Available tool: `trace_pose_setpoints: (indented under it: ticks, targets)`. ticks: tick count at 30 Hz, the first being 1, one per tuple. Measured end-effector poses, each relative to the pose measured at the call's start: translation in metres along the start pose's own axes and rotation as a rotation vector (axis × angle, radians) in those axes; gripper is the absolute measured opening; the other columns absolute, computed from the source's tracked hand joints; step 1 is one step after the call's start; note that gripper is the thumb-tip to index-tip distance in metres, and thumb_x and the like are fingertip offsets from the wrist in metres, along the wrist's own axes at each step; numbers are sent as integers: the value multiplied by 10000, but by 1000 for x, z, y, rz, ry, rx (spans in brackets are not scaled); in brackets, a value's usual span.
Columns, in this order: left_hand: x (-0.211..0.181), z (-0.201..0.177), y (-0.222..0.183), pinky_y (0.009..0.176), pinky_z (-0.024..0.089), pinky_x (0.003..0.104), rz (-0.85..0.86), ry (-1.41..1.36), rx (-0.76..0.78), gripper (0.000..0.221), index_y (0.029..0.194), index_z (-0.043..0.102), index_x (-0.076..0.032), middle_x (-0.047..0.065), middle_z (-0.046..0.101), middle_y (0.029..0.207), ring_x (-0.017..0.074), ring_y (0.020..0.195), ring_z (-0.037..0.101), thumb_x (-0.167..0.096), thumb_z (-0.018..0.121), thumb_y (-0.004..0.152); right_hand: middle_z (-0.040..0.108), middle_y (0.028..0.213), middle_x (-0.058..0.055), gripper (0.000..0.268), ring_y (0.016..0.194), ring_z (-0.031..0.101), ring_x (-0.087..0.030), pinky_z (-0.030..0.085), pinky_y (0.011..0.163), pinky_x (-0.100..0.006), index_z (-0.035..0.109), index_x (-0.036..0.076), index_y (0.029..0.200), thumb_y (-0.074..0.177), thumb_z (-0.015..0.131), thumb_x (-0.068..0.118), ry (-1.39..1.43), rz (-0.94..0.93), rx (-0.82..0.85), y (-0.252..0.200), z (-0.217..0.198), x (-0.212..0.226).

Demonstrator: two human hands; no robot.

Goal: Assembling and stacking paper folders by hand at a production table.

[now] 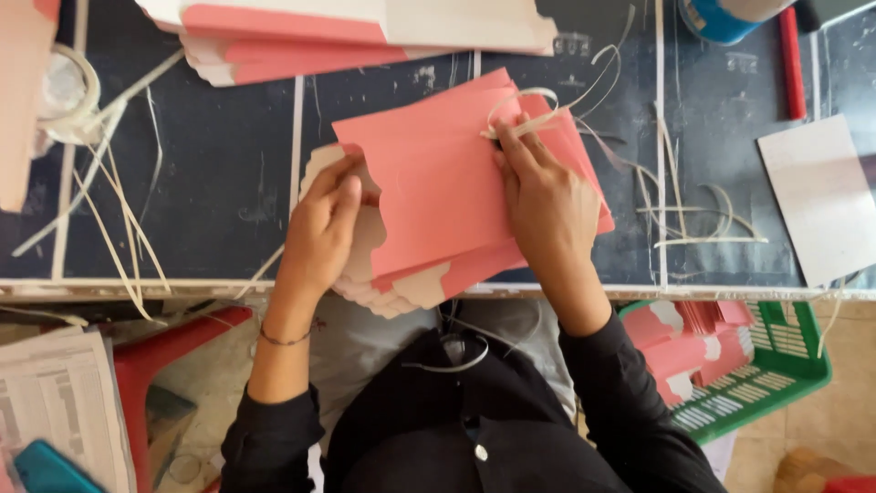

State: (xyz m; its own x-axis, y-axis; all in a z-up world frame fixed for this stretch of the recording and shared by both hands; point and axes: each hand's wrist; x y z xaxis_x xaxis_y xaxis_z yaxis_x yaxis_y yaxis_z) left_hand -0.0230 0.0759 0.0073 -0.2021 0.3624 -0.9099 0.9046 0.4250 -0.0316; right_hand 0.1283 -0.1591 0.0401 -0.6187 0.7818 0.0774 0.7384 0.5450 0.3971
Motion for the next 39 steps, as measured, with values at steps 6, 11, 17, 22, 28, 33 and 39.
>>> trace_pose_setpoints:
  ticks: [6,11,17,22,28,33,39]
  targets:
    - [-18,2,-5,1077,453,368,-47,-75,16,637,1029,624,-63,100,570,1605,217,1392,615,-648,377,1072,749,1414,51,278,624,687,-291,446,446,-417,735,218,1431,1176,633,262,20,-89,-17,-5,21,-8]
    - [-7,11,-6,1198,427,446,60,16,-22,514,724,742,-88,124,561,1546,281,1494,530,-493,715,1039,720,1476,119,259,571,665,-271,392,369,-408,725,282,1413,1192,594,315,-76,-51,-21,-6,29,-5]
    - [5,18,-4,1221,430,459,146,76,-60,277,787,791,-81,93,564,1485,291,1469,539,-250,867,993,733,1448,121,299,509,599,-289,356,356,-406,717,300,1458,1201,569,343,-97,-51,-14,-5,26,-2]
    - [7,21,-3,1185,448,434,200,100,-93,273,768,787,-72,93,575,1410,280,1407,577,-207,867,991,764,1401,112,286,506,589,-261,357,364,-383,718,290,1453,1197,591,311,-94,-76,-42,-5,26,-2]
    - [11,24,-3,1157,489,422,227,111,-118,290,727,754,-83,70,583,1375,273,1377,602,-164,893,968,746,1398,127,297,521,613,-288,352,337,-405,696,318,1465,1200,562,331,-146,-47,-10,-7,27,1]
    - [6,25,-5,1120,512,411,230,123,-125,300,710,755,-57,76,581,1369,265,1358,621,-147,897,958,766,1351,108,298,535,635,-262,363,333,-400,690,337,1477,1196,589,350,-203,-62,-49,-10,36,-2]
    - [-2,30,-12,1128,519,443,278,223,-196,310,759,681,-53,129,565,1355,361,1400,600,-96,952,905,765,1295,104,257,528,615,-245,375,324,-398,701,283,1393,1196,572,385,-256,-80,-49,-14,42,-1]
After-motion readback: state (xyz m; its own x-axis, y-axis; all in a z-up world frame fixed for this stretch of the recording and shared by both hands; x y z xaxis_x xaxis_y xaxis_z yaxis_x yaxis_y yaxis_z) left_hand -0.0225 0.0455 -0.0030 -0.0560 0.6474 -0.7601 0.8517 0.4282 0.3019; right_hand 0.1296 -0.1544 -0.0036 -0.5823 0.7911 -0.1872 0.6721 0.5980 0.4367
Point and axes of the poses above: each hand's wrist, its own y-axis towards the middle knuckle, its own z-axis out of the palm, x = y × z
